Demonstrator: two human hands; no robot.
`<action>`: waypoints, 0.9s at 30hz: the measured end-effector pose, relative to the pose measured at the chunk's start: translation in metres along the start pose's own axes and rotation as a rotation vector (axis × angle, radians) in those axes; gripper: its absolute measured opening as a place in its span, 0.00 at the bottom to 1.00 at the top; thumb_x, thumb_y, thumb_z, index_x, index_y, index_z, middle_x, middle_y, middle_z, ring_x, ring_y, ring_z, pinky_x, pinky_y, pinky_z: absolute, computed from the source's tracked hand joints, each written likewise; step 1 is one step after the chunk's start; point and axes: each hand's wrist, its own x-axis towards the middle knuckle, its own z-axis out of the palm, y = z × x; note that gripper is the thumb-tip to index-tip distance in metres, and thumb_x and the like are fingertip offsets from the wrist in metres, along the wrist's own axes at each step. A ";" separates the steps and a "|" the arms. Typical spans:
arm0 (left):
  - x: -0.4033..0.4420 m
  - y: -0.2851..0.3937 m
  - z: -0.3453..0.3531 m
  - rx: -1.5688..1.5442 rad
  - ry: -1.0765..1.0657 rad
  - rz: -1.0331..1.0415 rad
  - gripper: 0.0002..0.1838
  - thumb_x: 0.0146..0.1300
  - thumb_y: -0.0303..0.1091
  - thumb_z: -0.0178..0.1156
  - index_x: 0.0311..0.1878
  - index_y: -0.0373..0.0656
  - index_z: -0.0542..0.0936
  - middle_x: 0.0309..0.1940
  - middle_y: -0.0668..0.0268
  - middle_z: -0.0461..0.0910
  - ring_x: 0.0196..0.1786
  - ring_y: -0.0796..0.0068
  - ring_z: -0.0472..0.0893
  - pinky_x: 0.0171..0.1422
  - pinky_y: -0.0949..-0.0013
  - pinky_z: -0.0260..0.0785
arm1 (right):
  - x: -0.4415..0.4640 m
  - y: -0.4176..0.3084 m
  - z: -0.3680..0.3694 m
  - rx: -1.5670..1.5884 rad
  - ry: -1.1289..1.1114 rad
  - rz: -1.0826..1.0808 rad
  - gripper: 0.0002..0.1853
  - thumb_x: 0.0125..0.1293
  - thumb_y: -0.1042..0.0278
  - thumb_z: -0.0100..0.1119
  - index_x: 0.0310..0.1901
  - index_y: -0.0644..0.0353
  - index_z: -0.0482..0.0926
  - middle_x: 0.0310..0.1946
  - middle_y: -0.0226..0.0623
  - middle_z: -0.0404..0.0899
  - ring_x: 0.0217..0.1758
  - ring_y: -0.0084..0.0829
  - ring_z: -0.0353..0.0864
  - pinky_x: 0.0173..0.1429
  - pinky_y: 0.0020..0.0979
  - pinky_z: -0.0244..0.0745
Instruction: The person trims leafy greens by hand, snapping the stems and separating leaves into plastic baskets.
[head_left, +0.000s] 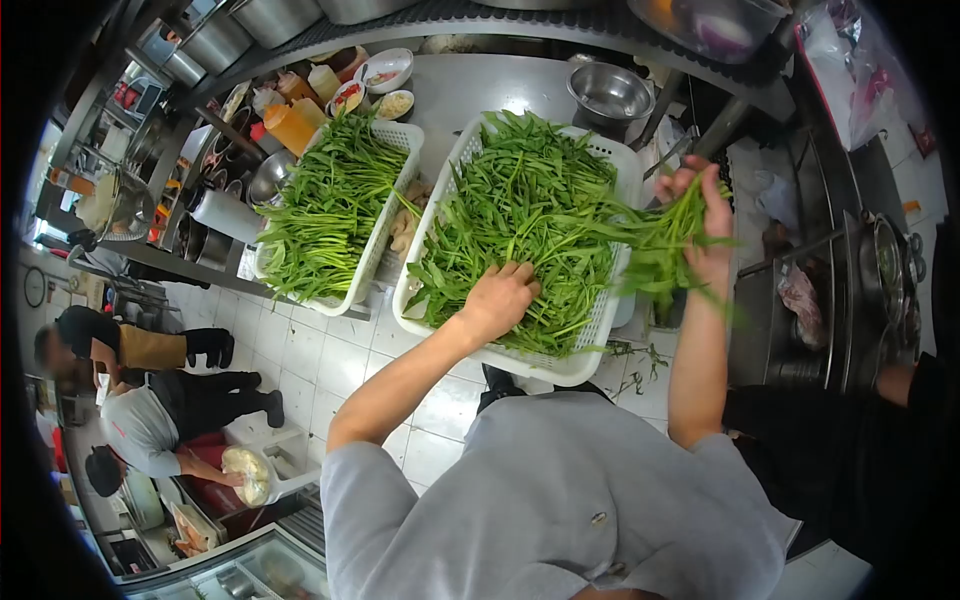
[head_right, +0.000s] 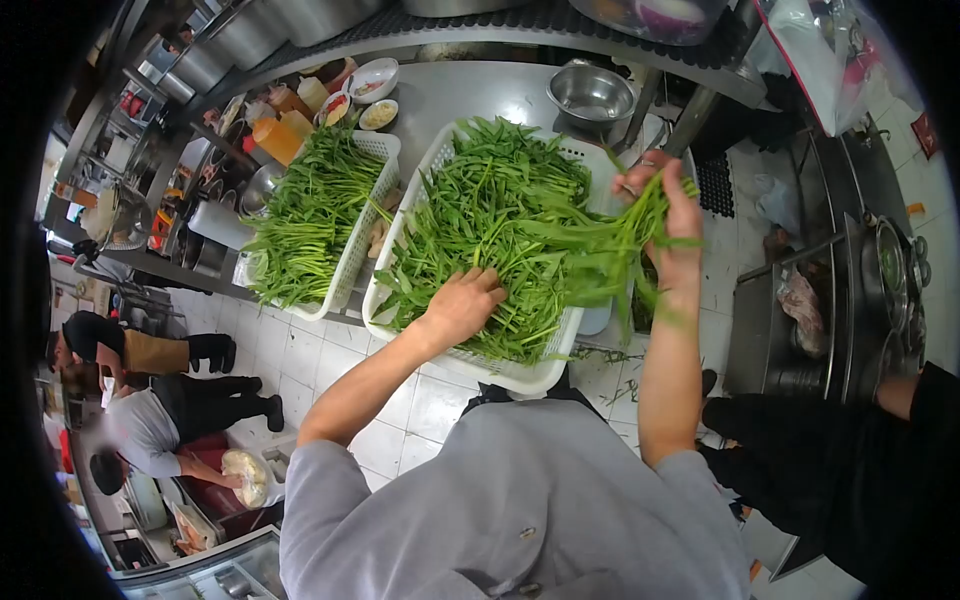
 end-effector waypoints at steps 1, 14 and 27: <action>0.002 0.001 -0.006 0.015 0.014 0.009 0.09 0.58 0.29 0.65 0.43 0.45 0.86 0.43 0.62 0.80 0.49 0.59 0.80 0.55 0.59 0.74 | 0.004 0.004 -0.006 -0.468 0.004 -0.096 0.16 0.77 0.59 0.50 0.42 0.64 0.80 0.32 0.35 0.83 0.41 0.32 0.82 0.53 0.31 0.73; 0.001 -0.040 -0.186 -1.197 0.664 -0.320 0.09 0.69 0.32 0.63 0.46 0.36 0.79 0.41 0.65 0.81 0.36 0.79 0.81 0.35 0.76 0.75 | -0.020 0.012 0.117 -0.932 -0.364 -0.267 0.06 0.61 0.71 0.70 0.39 0.60 0.88 0.32 0.32 0.87 0.34 0.19 0.83 0.39 0.21 0.76; 0.005 -0.039 -0.172 -1.410 0.575 -0.283 0.09 0.73 0.30 0.56 0.52 0.39 0.72 0.41 0.64 0.78 0.39 0.74 0.83 0.38 0.74 0.78 | 0.000 0.043 0.149 -1.022 -0.468 -0.024 0.13 0.57 0.69 0.73 0.42 0.65 0.84 0.34 0.34 0.82 0.35 0.24 0.80 0.44 0.26 0.74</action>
